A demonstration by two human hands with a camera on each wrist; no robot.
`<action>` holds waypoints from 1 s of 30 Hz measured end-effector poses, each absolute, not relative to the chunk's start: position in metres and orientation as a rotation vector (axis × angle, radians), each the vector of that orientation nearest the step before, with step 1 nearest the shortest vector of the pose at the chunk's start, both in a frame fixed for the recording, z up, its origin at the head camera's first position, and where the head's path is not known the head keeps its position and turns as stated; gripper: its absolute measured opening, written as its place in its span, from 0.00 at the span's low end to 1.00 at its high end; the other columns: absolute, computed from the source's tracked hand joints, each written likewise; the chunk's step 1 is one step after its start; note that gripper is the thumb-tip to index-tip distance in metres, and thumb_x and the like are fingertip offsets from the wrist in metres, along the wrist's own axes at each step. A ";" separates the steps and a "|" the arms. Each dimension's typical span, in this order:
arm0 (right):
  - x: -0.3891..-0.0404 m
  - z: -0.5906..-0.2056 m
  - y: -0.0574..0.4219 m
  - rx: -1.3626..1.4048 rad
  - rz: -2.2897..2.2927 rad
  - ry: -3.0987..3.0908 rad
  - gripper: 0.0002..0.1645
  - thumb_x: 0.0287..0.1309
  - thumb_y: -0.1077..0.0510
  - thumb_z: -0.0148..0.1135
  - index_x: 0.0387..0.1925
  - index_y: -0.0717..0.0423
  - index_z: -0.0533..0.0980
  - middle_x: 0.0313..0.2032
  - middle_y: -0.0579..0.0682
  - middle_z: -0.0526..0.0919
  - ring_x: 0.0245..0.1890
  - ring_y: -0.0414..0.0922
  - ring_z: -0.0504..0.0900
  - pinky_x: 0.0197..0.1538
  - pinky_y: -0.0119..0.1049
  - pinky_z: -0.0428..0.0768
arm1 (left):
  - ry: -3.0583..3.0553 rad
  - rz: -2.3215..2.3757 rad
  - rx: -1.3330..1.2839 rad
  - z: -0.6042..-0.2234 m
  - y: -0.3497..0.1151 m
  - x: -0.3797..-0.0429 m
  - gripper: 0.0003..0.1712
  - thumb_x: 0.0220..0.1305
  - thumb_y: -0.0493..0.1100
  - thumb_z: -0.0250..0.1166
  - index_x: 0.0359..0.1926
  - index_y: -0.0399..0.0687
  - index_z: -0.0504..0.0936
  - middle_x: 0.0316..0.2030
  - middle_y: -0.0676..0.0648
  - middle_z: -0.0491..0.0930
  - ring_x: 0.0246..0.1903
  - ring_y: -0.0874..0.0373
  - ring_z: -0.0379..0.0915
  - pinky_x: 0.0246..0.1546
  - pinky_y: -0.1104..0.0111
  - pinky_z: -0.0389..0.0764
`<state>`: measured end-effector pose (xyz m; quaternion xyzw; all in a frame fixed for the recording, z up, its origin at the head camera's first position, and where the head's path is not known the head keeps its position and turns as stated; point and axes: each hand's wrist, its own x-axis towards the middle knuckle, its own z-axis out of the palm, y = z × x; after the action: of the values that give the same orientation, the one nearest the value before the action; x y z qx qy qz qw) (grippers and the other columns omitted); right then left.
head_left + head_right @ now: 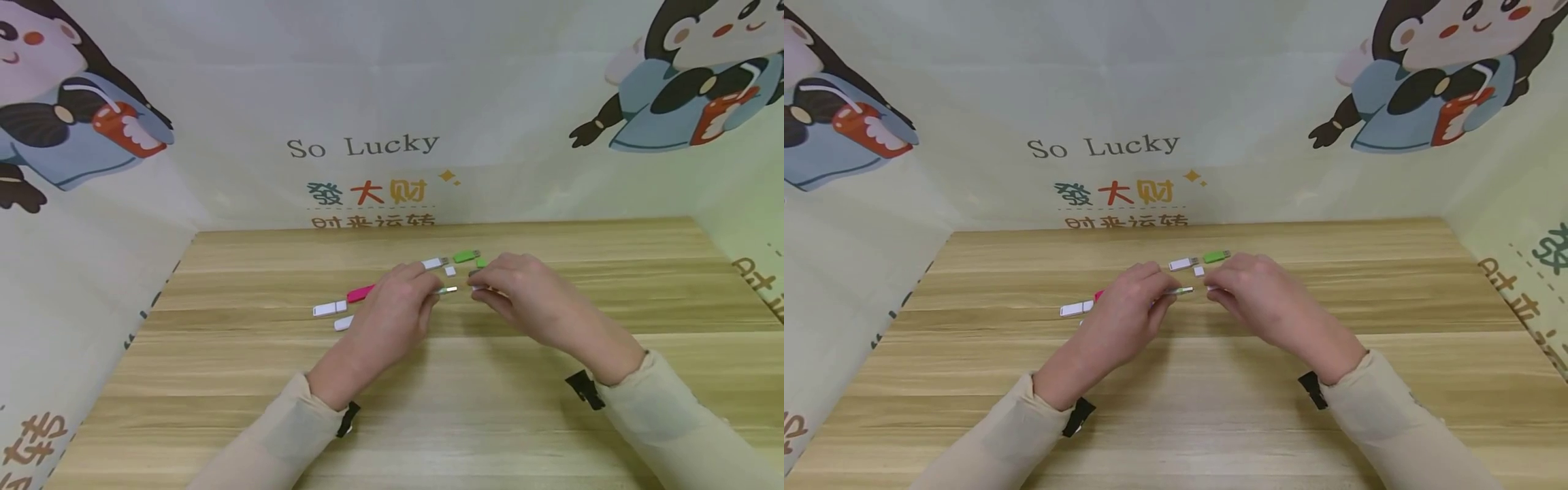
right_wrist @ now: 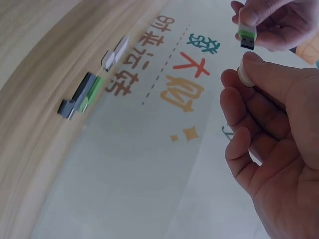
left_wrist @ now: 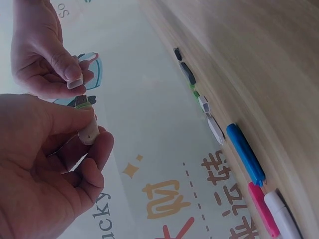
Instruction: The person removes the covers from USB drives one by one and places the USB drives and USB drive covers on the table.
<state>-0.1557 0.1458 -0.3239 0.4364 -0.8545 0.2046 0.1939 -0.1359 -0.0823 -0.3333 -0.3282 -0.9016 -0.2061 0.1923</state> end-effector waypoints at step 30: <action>-0.140 -0.318 0.194 1.081 0.500 -2.525 0.07 0.59 0.61 0.69 0.38 0.51 0.80 0.32 0.40 0.80 0.32 0.36 0.78 0.34 0.33 0.79 | -2.885 -0.643 -0.822 -0.337 -0.035 -0.169 0.06 0.68 0.45 0.65 0.40 0.49 0.86 0.34 0.56 0.76 0.33 0.64 0.71 0.33 0.75 0.73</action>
<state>-0.1403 0.1938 -0.3179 0.3812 -0.8906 0.1765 0.1742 -0.1692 -0.0352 -0.3368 -0.2678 -0.9397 -0.2095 0.0370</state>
